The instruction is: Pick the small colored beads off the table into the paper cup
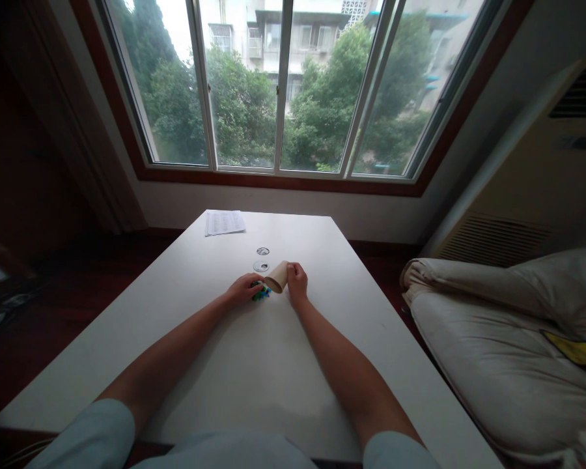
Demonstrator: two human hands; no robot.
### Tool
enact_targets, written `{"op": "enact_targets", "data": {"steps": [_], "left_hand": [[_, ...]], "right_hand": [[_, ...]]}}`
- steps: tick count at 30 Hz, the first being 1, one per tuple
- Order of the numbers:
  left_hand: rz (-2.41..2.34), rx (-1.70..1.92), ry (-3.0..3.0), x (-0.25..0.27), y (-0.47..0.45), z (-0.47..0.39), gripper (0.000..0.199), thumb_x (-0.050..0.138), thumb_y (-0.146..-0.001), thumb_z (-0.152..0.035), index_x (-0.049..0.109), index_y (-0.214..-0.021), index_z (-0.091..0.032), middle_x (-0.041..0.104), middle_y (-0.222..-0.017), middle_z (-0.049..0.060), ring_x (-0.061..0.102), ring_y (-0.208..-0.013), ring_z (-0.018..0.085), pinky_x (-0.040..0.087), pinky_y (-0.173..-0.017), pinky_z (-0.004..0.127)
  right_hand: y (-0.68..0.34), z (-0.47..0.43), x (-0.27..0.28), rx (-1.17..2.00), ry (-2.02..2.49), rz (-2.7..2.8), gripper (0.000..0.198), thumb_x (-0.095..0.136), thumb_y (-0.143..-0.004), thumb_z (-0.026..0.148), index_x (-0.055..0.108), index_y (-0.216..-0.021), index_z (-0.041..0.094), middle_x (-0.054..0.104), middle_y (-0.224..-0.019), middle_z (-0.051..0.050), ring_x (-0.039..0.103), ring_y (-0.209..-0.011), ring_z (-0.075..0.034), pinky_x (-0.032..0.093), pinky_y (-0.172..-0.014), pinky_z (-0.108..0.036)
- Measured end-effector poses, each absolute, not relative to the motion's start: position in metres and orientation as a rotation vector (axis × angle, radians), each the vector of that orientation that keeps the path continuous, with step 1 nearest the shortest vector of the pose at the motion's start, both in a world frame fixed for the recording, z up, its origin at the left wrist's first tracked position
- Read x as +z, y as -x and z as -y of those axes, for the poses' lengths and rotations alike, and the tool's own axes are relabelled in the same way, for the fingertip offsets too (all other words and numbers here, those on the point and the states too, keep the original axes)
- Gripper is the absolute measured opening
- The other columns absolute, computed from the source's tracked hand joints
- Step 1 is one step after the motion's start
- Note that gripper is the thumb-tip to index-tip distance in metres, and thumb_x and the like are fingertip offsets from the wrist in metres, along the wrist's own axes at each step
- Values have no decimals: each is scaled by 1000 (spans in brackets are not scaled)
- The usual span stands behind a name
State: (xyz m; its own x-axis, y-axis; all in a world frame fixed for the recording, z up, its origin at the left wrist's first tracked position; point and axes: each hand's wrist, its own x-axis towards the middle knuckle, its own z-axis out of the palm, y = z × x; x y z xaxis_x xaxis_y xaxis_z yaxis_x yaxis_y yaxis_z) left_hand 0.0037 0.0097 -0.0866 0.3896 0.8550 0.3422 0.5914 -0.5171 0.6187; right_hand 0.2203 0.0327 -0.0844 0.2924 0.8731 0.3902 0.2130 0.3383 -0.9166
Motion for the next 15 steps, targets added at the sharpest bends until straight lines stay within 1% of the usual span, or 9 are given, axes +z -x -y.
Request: {"op": "enact_targets", "data": {"steps": [6,15], "left_hand": [[-1266,902,-2273,-82,-5,-8,29,54,-92,-35,73,-110,-23,73,-113,6,64,-105,20,48,-99,32],[-1257,935,-2250,-78,-6,-6,27,55,-92,-35,73,-108,-22,74,-109,7,65,-102,19,50,-96,32]], "right_hand": [[-219,-29,-80,608,1174,1241,47,48,-87,62,67,-84,19,65,-78,-2,53,-74,-19,41,-65,-27],[-217,-28,-79,618,1182,1259,45,47,-87,60,67,-85,19,66,-79,-3,53,-73,-19,40,-64,-28]]}}
